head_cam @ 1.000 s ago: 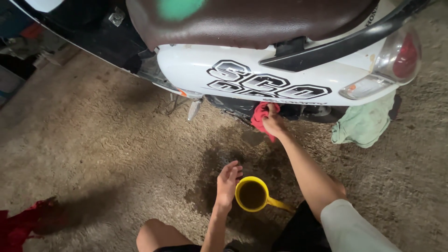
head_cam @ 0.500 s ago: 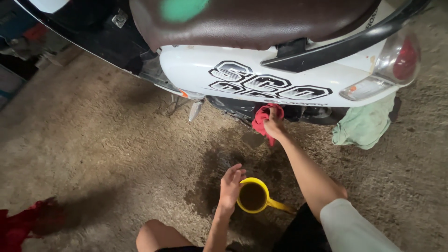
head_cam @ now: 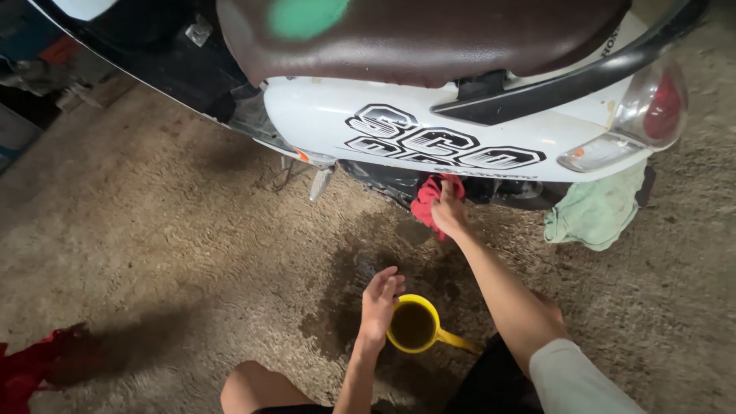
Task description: The person is wiping down and cleaning the exterior body of a white motorcycle with a red cloth.
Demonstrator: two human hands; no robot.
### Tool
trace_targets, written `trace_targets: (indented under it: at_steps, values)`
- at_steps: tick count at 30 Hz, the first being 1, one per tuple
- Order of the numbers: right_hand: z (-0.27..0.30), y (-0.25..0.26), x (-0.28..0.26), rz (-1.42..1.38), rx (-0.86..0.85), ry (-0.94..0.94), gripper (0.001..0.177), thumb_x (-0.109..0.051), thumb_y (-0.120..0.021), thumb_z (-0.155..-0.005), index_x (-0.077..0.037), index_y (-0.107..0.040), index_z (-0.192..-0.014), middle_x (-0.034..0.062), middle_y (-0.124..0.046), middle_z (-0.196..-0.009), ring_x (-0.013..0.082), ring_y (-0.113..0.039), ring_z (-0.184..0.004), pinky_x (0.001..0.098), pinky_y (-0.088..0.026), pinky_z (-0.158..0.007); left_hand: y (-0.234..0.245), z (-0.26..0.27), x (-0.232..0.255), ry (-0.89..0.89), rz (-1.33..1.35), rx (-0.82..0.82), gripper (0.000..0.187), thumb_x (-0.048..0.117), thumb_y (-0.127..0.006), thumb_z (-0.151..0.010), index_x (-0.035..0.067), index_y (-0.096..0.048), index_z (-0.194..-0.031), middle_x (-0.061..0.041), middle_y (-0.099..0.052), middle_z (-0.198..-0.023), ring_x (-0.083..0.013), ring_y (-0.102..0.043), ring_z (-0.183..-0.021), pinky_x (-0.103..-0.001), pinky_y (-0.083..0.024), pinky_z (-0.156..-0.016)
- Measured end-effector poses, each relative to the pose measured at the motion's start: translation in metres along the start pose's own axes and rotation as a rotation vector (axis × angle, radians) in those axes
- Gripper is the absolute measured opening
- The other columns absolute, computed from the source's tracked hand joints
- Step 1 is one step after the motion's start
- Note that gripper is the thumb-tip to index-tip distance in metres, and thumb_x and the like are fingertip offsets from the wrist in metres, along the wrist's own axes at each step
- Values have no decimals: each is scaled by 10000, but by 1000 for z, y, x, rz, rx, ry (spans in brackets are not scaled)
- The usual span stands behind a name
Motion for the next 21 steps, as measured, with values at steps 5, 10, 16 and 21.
trace_targets:
  at_steps: [5,10,16,21]
  values:
    - [-122,-85,99,25,360,573,681,-263,-530,-919,-89,-261,-1520,389,-500,-1418,538,-647,-996,577,-557,-823,3,-5,-4,17,-1,23,424,286,-571,-998,88,-618,-1369,-45,-733,-1184,-158,-658,-1001,-308,-523,-823]
    - [-72,-44,57,-20,47,144,676,-271,-458,-981,-115,-210,-1590,260,-418,-1531,495,-614,-1131,542,-521,-891,-2,3,8,20,-9,23,429,298,-565,-1002,85,-611,-1371,-44,-729,-1192,-150,-663,-1015,-304,-526,-831]
    - [-33,-17,17,-105,182,271,689,-275,-480,-982,-146,-185,-1591,264,-451,-1562,475,-638,-1147,507,-511,-981,-17,1,7,16,2,-23,429,303,-579,-995,79,-615,-1359,-40,-729,-1171,-139,-669,-1005,-306,-531,-829]
    - [-6,28,-15,-160,206,415,743,-256,-507,-976,-202,-175,-1638,313,-529,-1483,475,-623,-1178,516,-497,-987,-24,-2,-1,24,7,-32,412,281,-601,-978,72,-639,-1331,-35,-741,-1138,-139,-672,-977,-299,-523,-814]
Point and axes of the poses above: each hand's wrist, its own z-axis away from the middle knuckle, its own y-axis out of the back of the hand, x = y × z, the point moved 4 cm from there along -z, towards the middle knuckle
